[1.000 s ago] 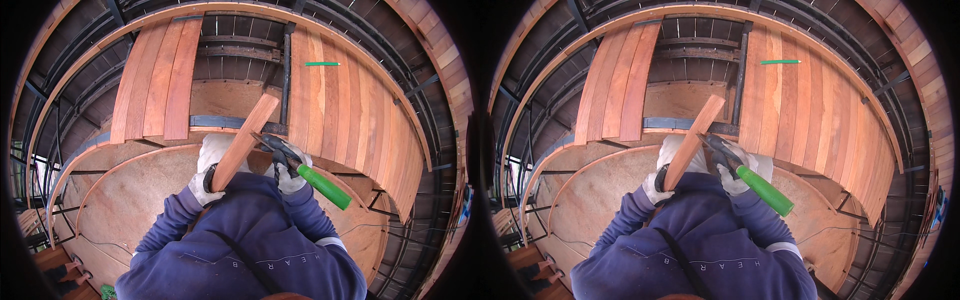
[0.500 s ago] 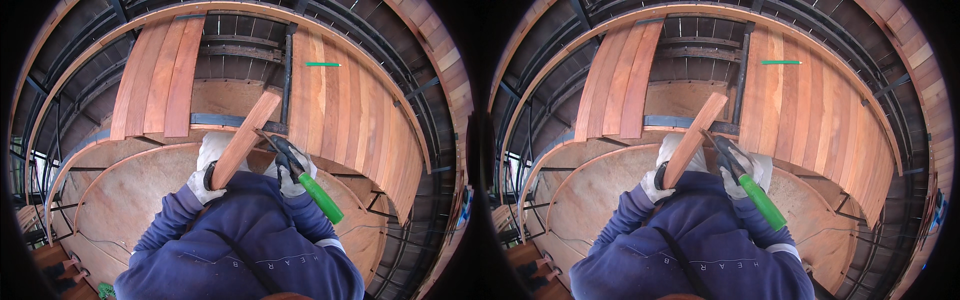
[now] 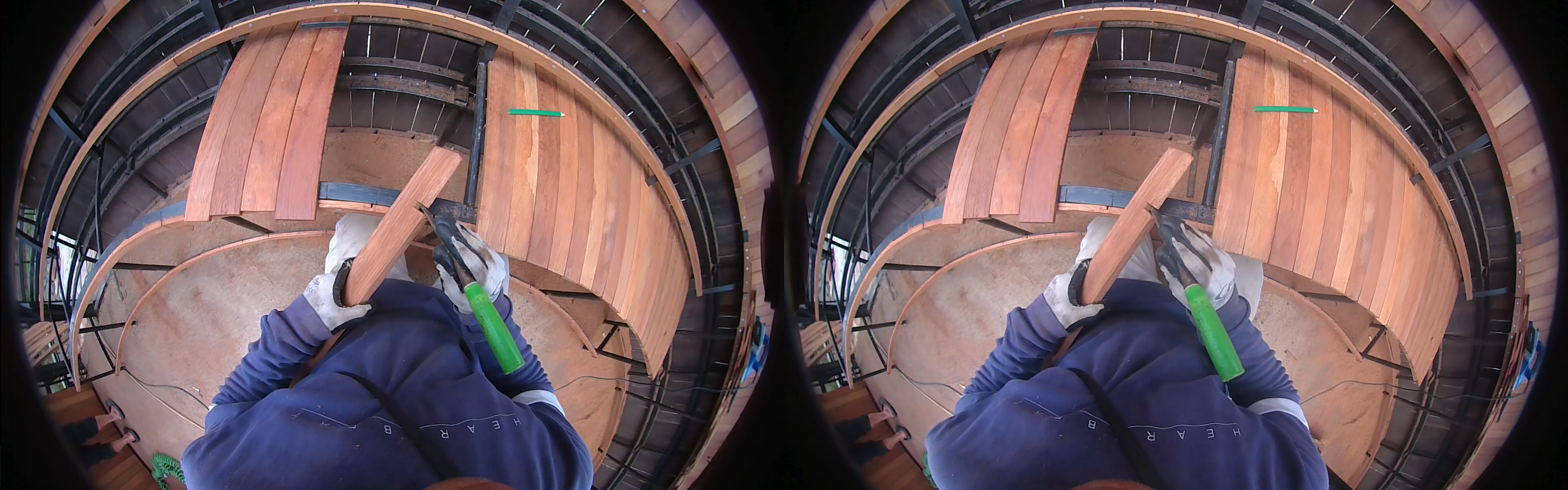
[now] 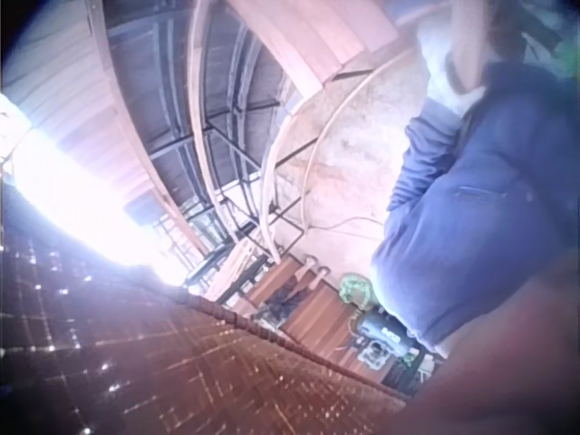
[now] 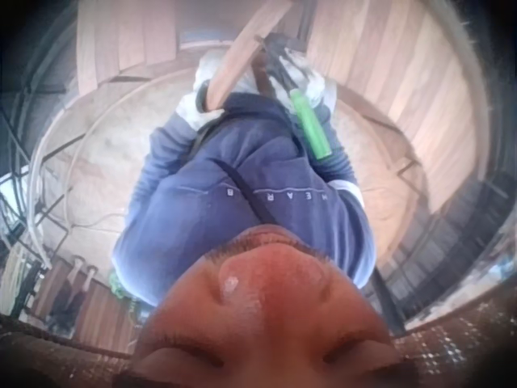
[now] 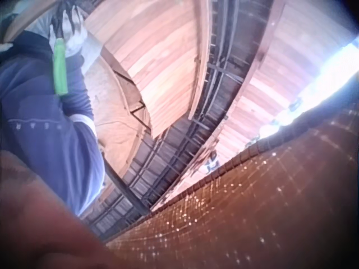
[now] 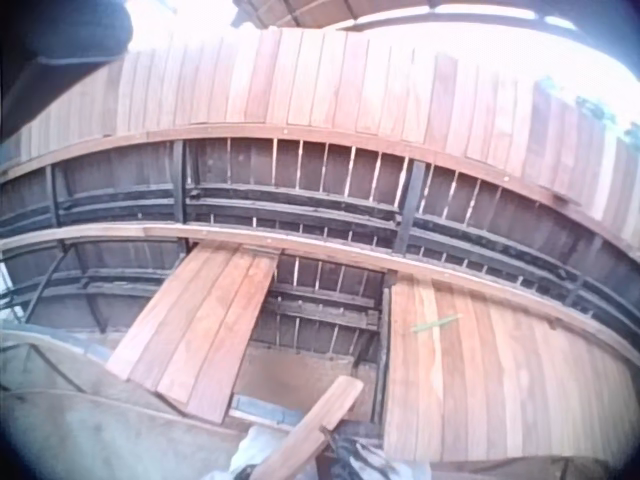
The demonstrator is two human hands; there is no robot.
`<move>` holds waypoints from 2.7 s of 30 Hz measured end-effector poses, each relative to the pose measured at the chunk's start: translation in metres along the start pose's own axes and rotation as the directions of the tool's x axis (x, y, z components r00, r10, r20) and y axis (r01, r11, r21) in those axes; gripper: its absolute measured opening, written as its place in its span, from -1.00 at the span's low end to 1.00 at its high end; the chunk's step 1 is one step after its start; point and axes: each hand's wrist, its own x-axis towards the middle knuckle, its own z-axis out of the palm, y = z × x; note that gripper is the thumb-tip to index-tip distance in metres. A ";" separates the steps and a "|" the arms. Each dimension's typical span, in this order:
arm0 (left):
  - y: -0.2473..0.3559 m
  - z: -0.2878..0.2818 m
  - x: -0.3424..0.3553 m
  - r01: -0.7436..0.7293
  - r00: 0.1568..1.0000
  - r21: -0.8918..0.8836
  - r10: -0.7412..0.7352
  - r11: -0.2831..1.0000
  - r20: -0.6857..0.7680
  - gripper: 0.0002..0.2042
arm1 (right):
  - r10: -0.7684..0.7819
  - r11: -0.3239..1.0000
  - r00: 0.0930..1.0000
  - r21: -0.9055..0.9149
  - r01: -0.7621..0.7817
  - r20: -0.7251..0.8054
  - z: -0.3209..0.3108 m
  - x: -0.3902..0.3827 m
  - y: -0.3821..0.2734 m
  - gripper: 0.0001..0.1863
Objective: The person installs wooden panels onto a curved metal framework. They use a hammer to tap the panels into place and a green tool to adjust the fit. The person works methodically along the curve, ensuring each panel is securely attached.
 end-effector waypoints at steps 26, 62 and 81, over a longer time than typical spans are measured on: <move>0.020 0.010 0.004 -0.097 0.928 0.119 0.133 0.988 -0.349 -0.23 | 0.594 0.689 0.796 0.585 -0.428 -0.118 -0.025 -0.017 -0.015 -0.59; 0.052 0.029 0.399 -0.033 0.907 -0.233 -0.068 0.972 -0.415 -0.72 | 0.852 0.518 0.418 0.631 -0.578 -0.316 -0.198 -0.055 0.147 -0.52; 0.081 0.033 0.379 -0.114 0.967 -0.508 -0.022 0.854 -0.253 -0.49 | 0.851 0.523 0.369 0.535 -0.664 -0.375 -0.189 -0.056 0.157 -0.53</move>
